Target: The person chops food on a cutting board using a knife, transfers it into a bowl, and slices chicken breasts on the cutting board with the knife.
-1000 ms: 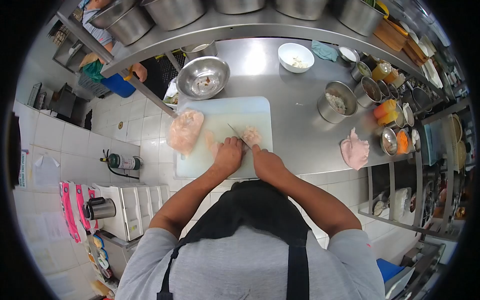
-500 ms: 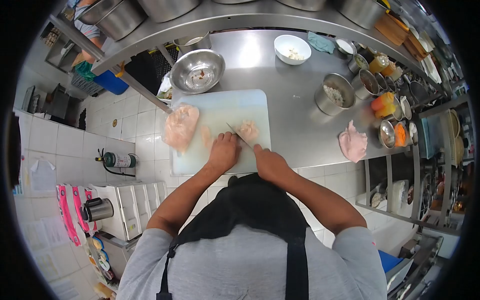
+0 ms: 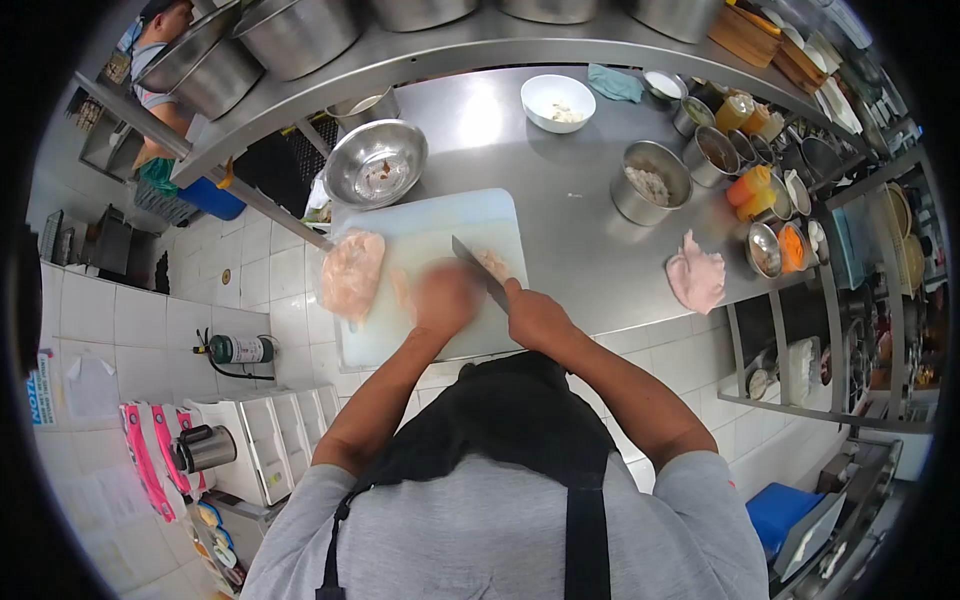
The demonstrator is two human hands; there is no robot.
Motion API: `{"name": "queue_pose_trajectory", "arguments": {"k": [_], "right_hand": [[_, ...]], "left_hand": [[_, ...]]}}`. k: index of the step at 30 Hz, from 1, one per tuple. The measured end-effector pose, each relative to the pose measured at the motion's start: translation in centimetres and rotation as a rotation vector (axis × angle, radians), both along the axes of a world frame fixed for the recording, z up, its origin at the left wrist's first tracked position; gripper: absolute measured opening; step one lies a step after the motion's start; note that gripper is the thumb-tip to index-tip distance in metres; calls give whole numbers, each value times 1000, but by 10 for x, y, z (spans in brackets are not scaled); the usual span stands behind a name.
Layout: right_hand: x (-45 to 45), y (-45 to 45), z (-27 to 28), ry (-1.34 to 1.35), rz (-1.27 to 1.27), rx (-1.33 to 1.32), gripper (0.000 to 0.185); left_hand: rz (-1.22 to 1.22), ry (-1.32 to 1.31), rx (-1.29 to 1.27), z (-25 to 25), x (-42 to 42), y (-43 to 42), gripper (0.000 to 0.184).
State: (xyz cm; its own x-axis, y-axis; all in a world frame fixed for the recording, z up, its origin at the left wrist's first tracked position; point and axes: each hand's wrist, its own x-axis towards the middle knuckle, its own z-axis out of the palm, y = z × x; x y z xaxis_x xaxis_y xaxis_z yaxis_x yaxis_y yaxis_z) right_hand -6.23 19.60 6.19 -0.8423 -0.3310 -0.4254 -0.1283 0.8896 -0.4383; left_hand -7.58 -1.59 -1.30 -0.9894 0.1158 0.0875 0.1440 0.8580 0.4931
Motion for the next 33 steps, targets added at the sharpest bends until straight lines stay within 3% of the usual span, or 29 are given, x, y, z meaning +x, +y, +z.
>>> {"name": "queue_pose_trajectory", "arguments": {"k": [6,12,20,27,30,33], "right_hand": [[12,1,20,43,-3,-33,28],[24,-1,40,25,121,54,26],[23,-14,5,31,67,12,29],[22,-10,45,51,115,27,26],[39,-11,38,33,127,56,27],[34,-22,-3,103,61,6,29]], "left_hand": [[-123,19,53,3,7,-34,40],[-238,-46,-119,26,10,-30,46],[-290,-60,-160,15,11,-22,39],[-206,-44,-173,27,17,-24,40],[-245,-99,-255,33,15,-26,42],[-274,-182,-178,25,12,-30,45]]}}
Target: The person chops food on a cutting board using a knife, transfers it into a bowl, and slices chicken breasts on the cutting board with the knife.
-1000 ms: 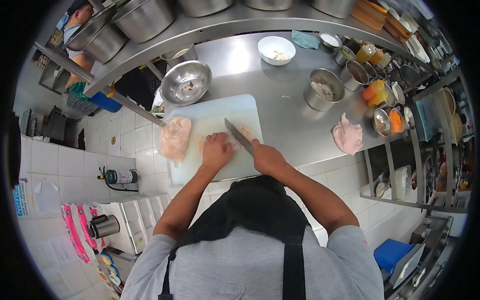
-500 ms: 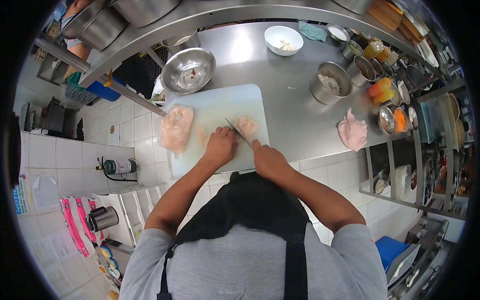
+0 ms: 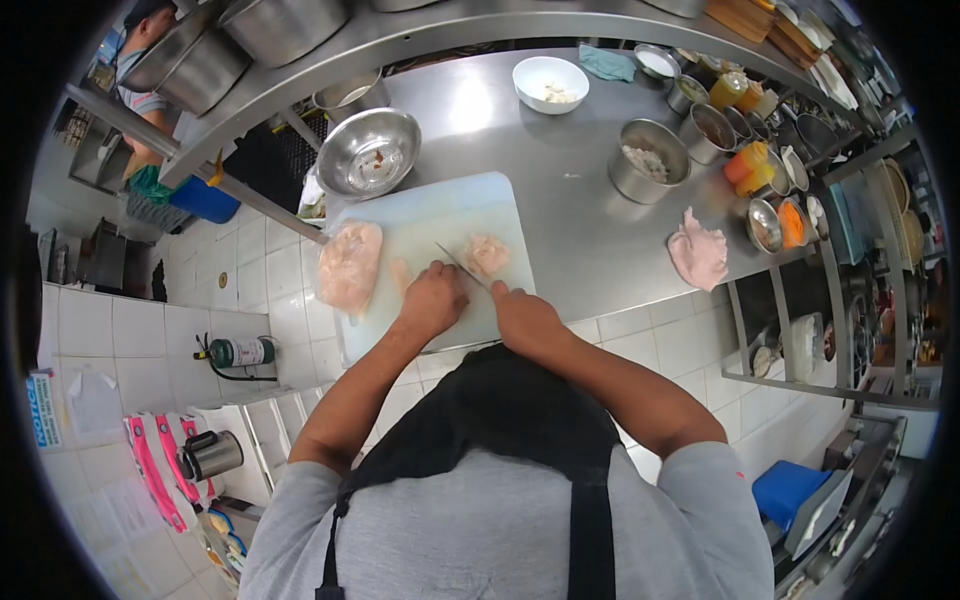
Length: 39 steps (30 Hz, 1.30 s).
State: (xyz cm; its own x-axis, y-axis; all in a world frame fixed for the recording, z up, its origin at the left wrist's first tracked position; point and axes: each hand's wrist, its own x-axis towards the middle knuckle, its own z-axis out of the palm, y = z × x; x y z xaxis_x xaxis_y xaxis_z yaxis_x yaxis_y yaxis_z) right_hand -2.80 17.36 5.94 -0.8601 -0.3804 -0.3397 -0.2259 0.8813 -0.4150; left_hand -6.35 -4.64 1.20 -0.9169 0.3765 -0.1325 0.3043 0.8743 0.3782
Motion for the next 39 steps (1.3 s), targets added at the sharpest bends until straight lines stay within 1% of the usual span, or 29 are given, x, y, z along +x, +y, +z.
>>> {"name": "queue_pose_trajectory", "arguments": {"k": [3,6,9,12,15,18,20,24,27,30,34,39], "right_hand": [[-26,-16,-2,-11,-14,-4,31],[-38,-10,7,-34,-49,1,32],[-34,0,16,-103,-41,33,32],[-31,2,28,-144,-39,44,31],[-22,4,31,-153,-15,67,31],[-16,3,22,-170,-61,42,33],[-24,-5,8,-139,-65,5,35],[-49,-11,14,-117,-41,-1,38],[-43,0,30,-54,-32,-29,37],[-19,11,51,-58,11,-9,32],[-1,14,42,-81,23,16,29],[1,9,32,-113,-3,9,29]], "left_hand": [[116,-47,87,-17,1,-9,47],[237,-21,139,-30,-6,-3,52],[387,-97,105,12,-14,10,60],[214,48,66,12,-20,7,68],[148,-38,38,17,-23,12,65],[58,29,63,-1,-23,9,60],[34,25,61,-7,-22,9,56],[-6,20,29,3,-22,8,53],[41,101,3,0,-17,6,47],[116,160,102,-4,-15,4,37],[128,171,110,-12,-21,9,25],[127,231,152,-25,-19,9,19]]}}
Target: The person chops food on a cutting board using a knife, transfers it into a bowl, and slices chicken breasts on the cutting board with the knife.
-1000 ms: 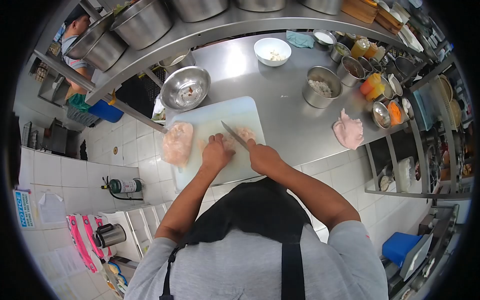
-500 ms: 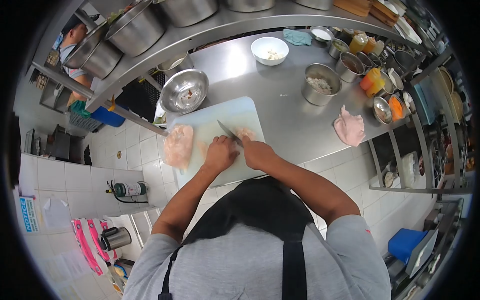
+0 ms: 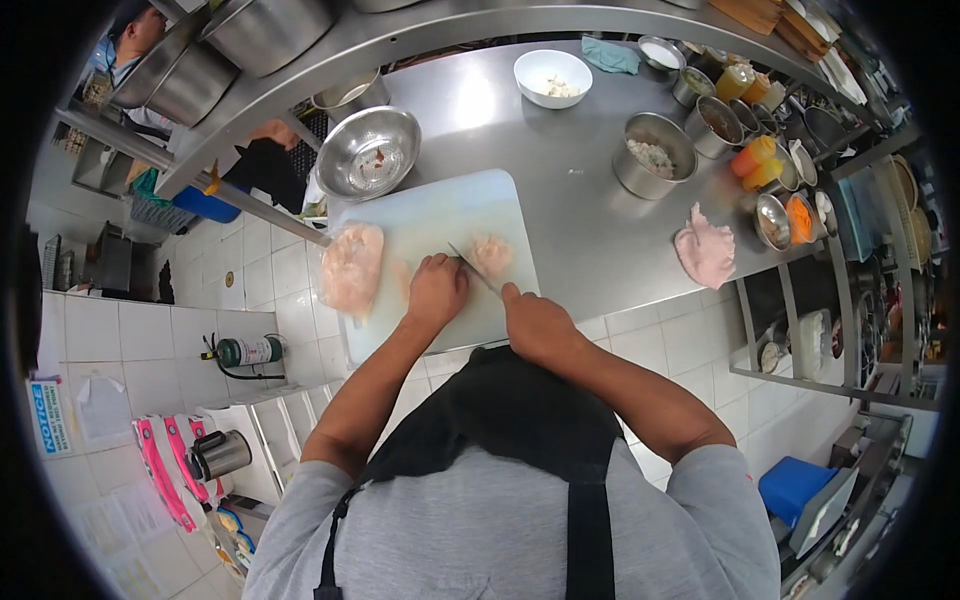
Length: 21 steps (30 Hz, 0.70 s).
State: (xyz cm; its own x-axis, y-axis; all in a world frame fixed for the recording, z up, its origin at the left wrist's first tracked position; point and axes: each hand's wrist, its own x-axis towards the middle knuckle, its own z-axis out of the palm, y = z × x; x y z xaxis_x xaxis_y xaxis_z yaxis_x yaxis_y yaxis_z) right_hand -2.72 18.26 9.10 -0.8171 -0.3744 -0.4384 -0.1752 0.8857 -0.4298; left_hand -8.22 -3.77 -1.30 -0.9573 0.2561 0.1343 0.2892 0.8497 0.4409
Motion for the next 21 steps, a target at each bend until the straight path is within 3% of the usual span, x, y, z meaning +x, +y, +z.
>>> {"name": "queue_pose_trajectory", "arguments": {"k": [5,11,21], "right_hand": [[-23,-14,-21,30,-29,-41,30],[-19,-2,13,6,12,-6,29],[-21,-17,-15,43,-1,-26,28]], "left_hand": [[-15,1,17,-1,0,1,16],[28,49,69,7,13,-5,18],[-18,5,30,-2,9,-7,23]]}}
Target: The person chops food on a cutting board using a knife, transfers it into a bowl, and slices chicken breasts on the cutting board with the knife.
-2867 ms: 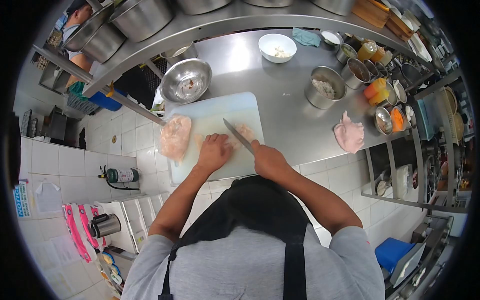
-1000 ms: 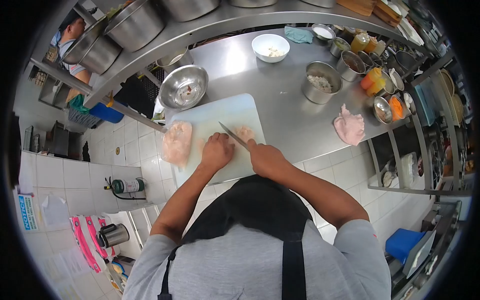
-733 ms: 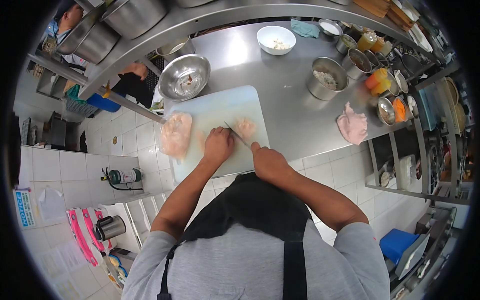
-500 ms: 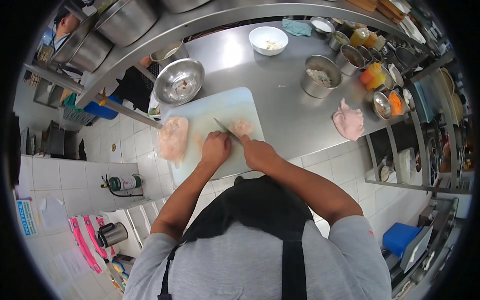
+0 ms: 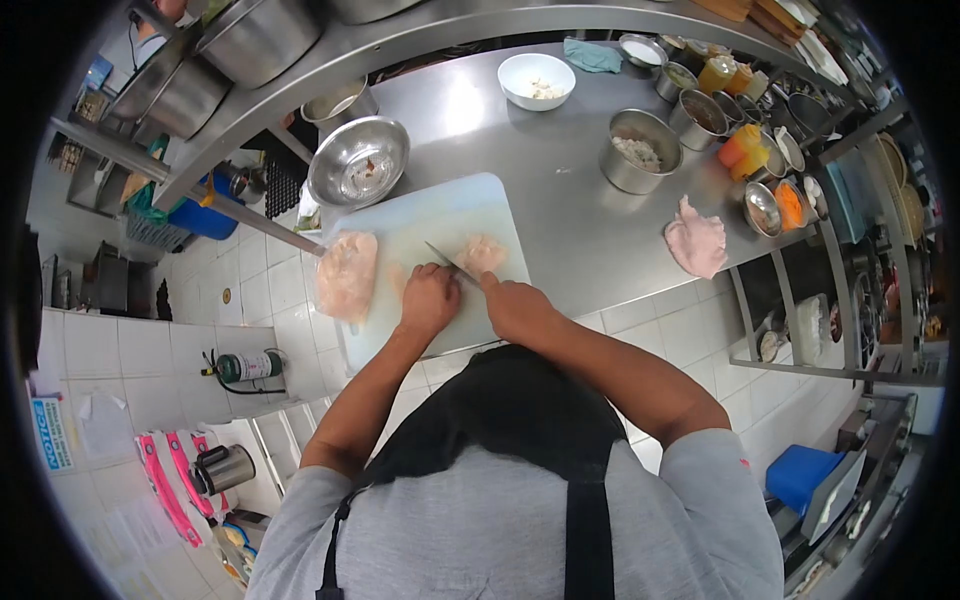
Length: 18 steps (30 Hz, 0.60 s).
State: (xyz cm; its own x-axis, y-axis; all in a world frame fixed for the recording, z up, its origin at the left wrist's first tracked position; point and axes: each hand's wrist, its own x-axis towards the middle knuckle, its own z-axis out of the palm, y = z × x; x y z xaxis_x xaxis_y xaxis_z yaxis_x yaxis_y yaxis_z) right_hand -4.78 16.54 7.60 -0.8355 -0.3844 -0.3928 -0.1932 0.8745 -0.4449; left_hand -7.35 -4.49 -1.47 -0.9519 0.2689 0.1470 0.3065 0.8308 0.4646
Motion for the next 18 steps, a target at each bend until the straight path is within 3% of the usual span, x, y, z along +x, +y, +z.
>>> {"name": "queue_pose_trajectory", "arguments": {"k": [6,11,15,18], "right_hand": [[6,11,36,-52,54,17,35],[15,-4,-9,-70,-2,12,34],[-2,-5,0,-72,-6,2,35],[-6,4,11,-96,-8,24,39]], "left_hand": [[-9,35,26,3,4,-7,23],[-31,-15,-12,-1,8,-11,25],[-77,-24,-89,31,15,-12,36],[-30,-207,-61,10,17,-17,49]]}}
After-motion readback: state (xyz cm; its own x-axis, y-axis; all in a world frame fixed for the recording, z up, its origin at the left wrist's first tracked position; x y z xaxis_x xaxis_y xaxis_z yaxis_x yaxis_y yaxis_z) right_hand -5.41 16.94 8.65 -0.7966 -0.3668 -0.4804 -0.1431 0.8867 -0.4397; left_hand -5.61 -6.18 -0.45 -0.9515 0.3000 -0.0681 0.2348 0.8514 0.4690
